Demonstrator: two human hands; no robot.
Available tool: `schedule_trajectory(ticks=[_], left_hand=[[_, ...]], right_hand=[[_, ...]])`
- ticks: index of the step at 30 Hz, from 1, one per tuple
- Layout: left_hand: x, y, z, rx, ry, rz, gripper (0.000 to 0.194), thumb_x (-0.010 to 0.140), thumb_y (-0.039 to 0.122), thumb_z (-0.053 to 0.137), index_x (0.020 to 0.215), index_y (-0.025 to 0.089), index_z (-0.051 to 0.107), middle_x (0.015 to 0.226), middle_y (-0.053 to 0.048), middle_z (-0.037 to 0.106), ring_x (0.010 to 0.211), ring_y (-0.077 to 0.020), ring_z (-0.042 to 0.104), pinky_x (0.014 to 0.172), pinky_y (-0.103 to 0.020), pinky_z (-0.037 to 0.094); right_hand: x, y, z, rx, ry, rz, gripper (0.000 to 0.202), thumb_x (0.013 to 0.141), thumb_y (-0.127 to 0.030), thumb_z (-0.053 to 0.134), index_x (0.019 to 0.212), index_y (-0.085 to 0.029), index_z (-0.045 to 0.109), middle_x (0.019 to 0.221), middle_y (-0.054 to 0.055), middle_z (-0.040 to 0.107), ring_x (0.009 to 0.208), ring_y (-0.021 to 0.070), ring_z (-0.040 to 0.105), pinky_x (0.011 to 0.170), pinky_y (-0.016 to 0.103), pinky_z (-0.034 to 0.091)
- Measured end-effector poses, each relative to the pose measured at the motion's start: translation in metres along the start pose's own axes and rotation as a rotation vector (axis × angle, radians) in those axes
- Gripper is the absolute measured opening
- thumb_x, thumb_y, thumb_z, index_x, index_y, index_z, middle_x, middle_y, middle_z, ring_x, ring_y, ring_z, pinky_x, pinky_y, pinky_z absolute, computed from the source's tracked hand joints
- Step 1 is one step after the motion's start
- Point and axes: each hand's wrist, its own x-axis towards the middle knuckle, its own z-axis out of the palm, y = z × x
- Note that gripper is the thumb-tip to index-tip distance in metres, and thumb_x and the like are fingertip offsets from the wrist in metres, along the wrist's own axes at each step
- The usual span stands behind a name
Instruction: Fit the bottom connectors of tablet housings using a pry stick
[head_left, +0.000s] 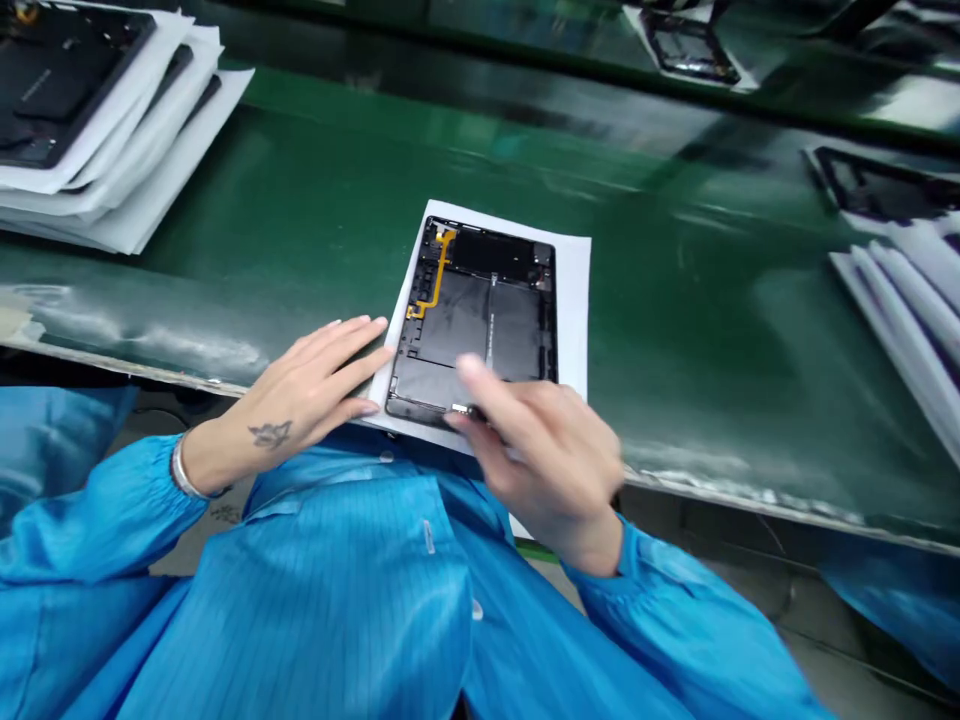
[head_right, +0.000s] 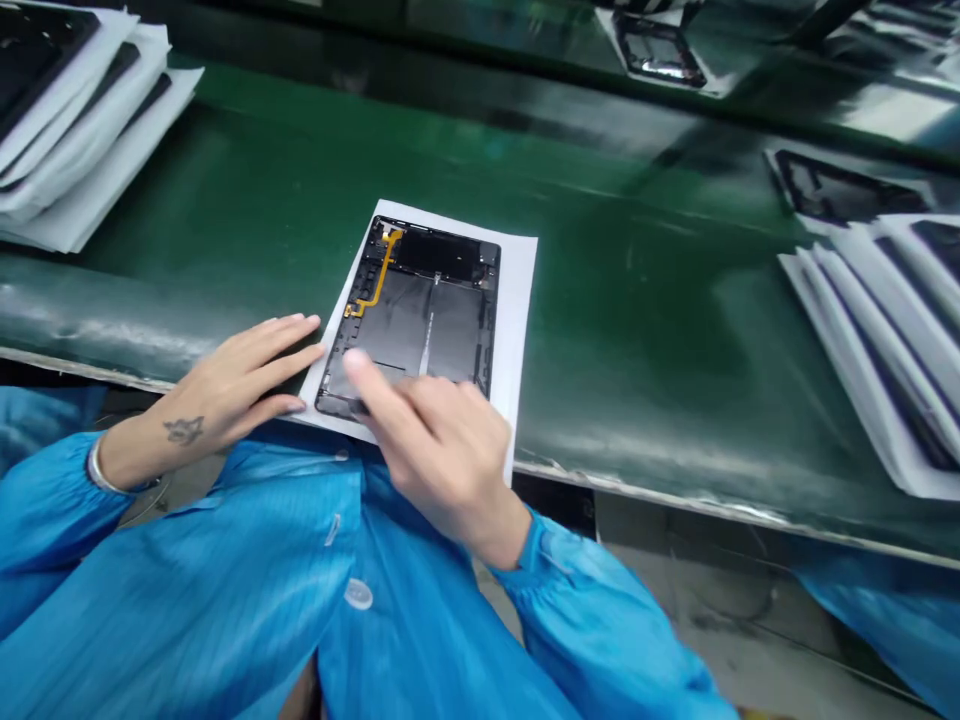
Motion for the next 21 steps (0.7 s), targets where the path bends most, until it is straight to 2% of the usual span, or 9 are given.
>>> schedule_trajectory(ticks=[2, 4, 6, 8, 10, 12, 14, 17, 21], left_hand=[[-0.003, 0.003, -0.002, 0.01, 0.028, -0.004, 0.045, 0.103, 0.03, 0.05, 0.145, 0.014, 0.048, 0.152, -0.018, 0.048, 0.143, -0.029, 0.045, 0.117, -0.049, 0.043], [-0.004, 0.007, -0.004, 0.014, 0.051, 0.011, 0.04, 0.102, 0.024, 0.049, 0.141, 0.014, 0.052, 0.146, -0.017, 0.055, 0.138, -0.0273, 0.051, 0.113, -0.045, 0.048], [-0.002, 0.011, -0.004, 0.032, 0.065, 0.054, 0.036, 0.101, 0.019, 0.05, 0.136, 0.014, 0.056, 0.14, -0.016, 0.06, 0.133, -0.0264, 0.056, 0.109, -0.042, 0.052], [0.0, 0.013, -0.003, 0.056, 0.081, 0.13, 0.033, 0.099, 0.015, 0.053, 0.131, 0.012, 0.059, 0.135, -0.016, 0.064, 0.129, -0.0264, 0.06, 0.104, -0.041, 0.055], [0.002, 0.014, -0.001, 0.071, 0.098, 0.204, 0.031, 0.097, 0.013, 0.057, 0.128, 0.01, 0.06, 0.131, -0.016, 0.067, 0.126, -0.0274, 0.062, 0.102, -0.04, 0.057], [0.002, 0.014, 0.002, 0.073, 0.1, 0.236, 0.03, 0.096, 0.011, 0.058, 0.126, 0.008, 0.061, 0.13, -0.016, 0.067, 0.126, -0.0278, 0.062, 0.102, -0.041, 0.057], [0.001, 0.013, 0.005, 0.064, 0.1, 0.229, 0.031, 0.097, 0.01, 0.057, 0.127, 0.009, 0.061, 0.131, -0.016, 0.067, 0.127, -0.0271, 0.062, 0.103, -0.041, 0.057], [-0.001, 0.012, 0.008, 0.052, 0.11, 0.209, 0.03, 0.097, 0.011, 0.057, 0.128, 0.011, 0.061, 0.132, -0.014, 0.067, 0.127, -0.0257, 0.062, 0.103, -0.04, 0.057], [-0.002, 0.012, 0.007, 0.043, 0.1, 0.189, 0.031, 0.099, 0.011, 0.055, 0.129, 0.014, 0.06, 0.133, -0.013, 0.066, 0.129, -0.0242, 0.061, 0.104, -0.04, 0.057]], right_hand=[[-0.006, -0.008, -0.006, 0.163, 0.154, 0.198, 0.041, 0.098, -0.021, 0.059, 0.138, -0.028, 0.058, 0.075, 0.0, 0.066, 0.059, 0.0147, 0.055, 0.057, 0.031, 0.044], [-0.011, -0.013, -0.009, 0.305, 0.193, 0.298, 0.033, 0.104, -0.033, 0.047, 0.131, -0.029, 0.064, 0.078, 0.003, 0.064, 0.066, 0.0167, 0.058, 0.063, 0.033, 0.048], [-0.016, -0.014, -0.01, 0.342, 0.129, 0.254, 0.045, 0.106, -0.045, 0.034, 0.115, -0.024, 0.072, 0.08, 0.005, 0.062, 0.074, 0.0188, 0.059, 0.069, 0.037, 0.049], [-0.021, -0.012, -0.007, 0.348, 0.069, 0.147, 0.053, 0.105, -0.051, 0.03, 0.106, -0.02, 0.073, 0.075, 0.005, 0.061, 0.072, 0.0184, 0.058, 0.068, 0.037, 0.048], [-0.027, -0.009, 0.001, 0.383, 0.073, 0.014, 0.043, 0.104, -0.046, 0.04, 0.11, -0.015, 0.07, 0.072, 0.004, 0.061, 0.07, 0.0175, 0.059, 0.064, 0.035, 0.049], [-0.033, -0.007, 0.01, 0.369, 0.086, -0.097, 0.028, 0.099, -0.032, 0.056, 0.115, -0.01, 0.066, 0.077, 0.006, 0.066, 0.077, 0.0186, 0.063, 0.068, 0.034, 0.052], [-0.036, -0.007, 0.019, 0.308, 0.066, -0.153, 0.028, 0.093, -0.017, 0.066, 0.119, -0.008, 0.065, 0.084, 0.009, 0.071, 0.084, 0.0196, 0.065, 0.074, 0.034, 0.055], [-0.039, -0.008, 0.024, 0.22, 0.028, -0.12, 0.035, 0.091, -0.011, 0.066, 0.126, -0.012, 0.064, 0.088, 0.007, 0.074, 0.087, 0.0196, 0.067, 0.079, 0.036, 0.056], [-0.046, -0.009, 0.02, 0.184, 0.033, -0.045, 0.044, 0.091, -0.009, 0.065, 0.134, -0.016, 0.06, 0.089, 0.007, 0.074, 0.086, 0.0203, 0.068, 0.077, 0.037, 0.056]])
